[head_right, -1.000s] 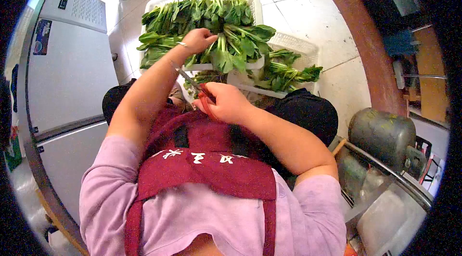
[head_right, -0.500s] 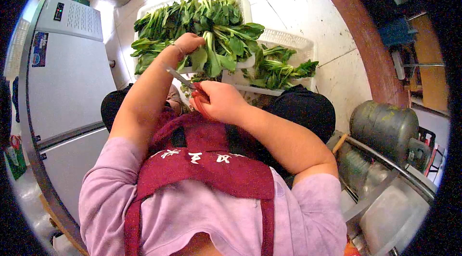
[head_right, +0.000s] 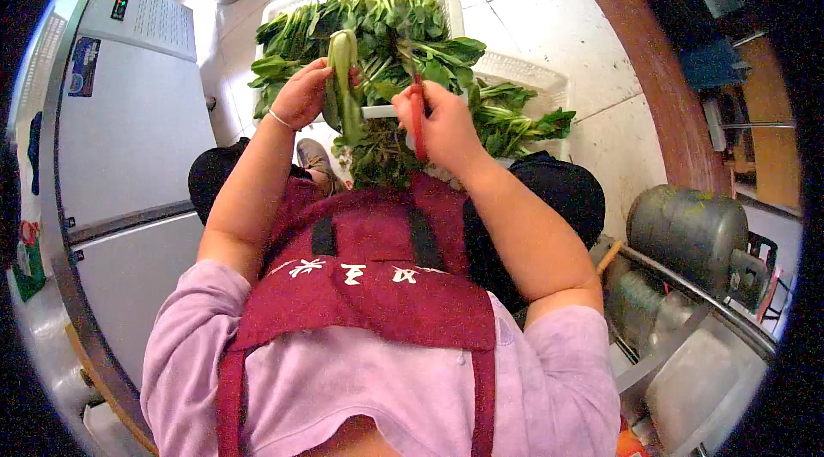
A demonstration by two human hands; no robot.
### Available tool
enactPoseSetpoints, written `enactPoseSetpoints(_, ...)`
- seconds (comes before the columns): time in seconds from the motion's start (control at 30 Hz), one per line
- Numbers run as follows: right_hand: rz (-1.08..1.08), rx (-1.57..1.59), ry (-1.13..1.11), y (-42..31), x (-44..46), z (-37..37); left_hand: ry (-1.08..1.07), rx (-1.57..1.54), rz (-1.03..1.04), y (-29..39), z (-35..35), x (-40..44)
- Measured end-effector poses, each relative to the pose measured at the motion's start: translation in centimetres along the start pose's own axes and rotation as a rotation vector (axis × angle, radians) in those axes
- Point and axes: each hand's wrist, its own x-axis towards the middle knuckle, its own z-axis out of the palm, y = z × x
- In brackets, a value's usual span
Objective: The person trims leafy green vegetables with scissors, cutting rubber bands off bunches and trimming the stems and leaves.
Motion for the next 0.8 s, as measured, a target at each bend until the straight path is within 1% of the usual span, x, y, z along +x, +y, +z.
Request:
enactPoseSetpoints(0.07,0.009,0.015,-0.016,0.3,0.2,0.1,-0.064,-0.108,0.051,-0.2,-0.3,-0.9)
enactPoseSetpoints(0.1,0.020,0.029,-0.026,0.6,0.2,0.2,-0.059,-0.108,0.053,-0.1,-0.2,-1.5)
enactPoseSetpoints(0.13,-0.027,0.017,-0.056,1.1,0.2,0.4,-0.089,-0.138,0.060,0.2,0.0,-2.2)
enactPoseSetpoints(0.17,-0.029,0.018,-0.061,1.3,0.1,0.6,-0.121,-0.168,0.067,0.3,0.2,-2.8)
enactPoseSetpoints(0.23,0.002,-0.075,-0.143,1.4,-0.1,1.0,-0.112,-0.173,0.058,0.5,0.7,-4.1)
enactPoseSetpoints(0.3,-0.038,-0.043,-0.188,1.7,-0.4,1.3,-0.095,-0.152,0.037,0.6,0.9,-5.0)
enactPoseSetpoints(0.37,-0.006,-0.135,-0.327,1.0,-0.9,1.4,-0.054,-0.164,0.040,0.6,1.6,-5.9)
enactPoseSetpoints(0.4,0.009,-0.094,-0.398,0.8,-1.1,1.4,-0.079,-0.206,0.011,0.4,1.6,-6.1)
enactPoseSetpoints(0.43,0.009,-0.094,-0.400,0.8,-1.1,1.6,-0.104,-0.248,-0.018,0.2,1.5,-6.2)
enactPoseSetpoints(0.47,0.004,-0.171,-0.453,0.8,-1.2,1.7,-0.031,-0.161,-0.019,-0.5,0.7,-6.0)
enactPoseSetpoints(0.5,-0.002,-0.247,-0.507,0.8,-1.3,1.9,-0.029,-0.162,-0.019,-0.3,1.1,-6.3)
enactPoseSetpoints(0.57,-0.005,-0.260,-0.540,0.8,-1.4,2.0,0.001,0.141,0.025,-0.1,2.0,-7.0)
enactPoseSetpoints(0.6,-0.008,-0.273,-0.573,0.9,-1.4,2.0,0.032,0.213,0.029,0.4,2.7,-7.3)
enactPoseSetpoints(0.63,-0.012,-0.286,-0.605,0.9,-1.5,2.0,0.032,0.213,0.029,0.4,3.0,-7.5)
enactPoseSetpoints(0.67,-0.012,-0.287,-0.606,0.9,-1.5,2.0,0.064,0.358,0.060,0.4,3.2,-7.7)
enactPoseSetpoints(0.7,0.040,-0.269,-0.640,0.9,-1.6,1.9,0.096,0.503,0.092,0.4,3.4,-7.9)
enactPoseSetpoints(0.73,0.092,-0.250,-0.673,0.9,-1.6,1.9,0.124,0.572,0.087,0.7,3.4,-8.2)
enactPoseSetpoints(0.77,0.090,-0.250,-0.675,1.1,-1.6,2.0,0.126,0.572,0.087,0.6,3.5,-8.5)
enactPoseSetpoints(0.8,0.108,-0.246,-0.697,1.4,-1.6,2.1,0.191,0.719,0.184,0.4,3.6,-8.8)
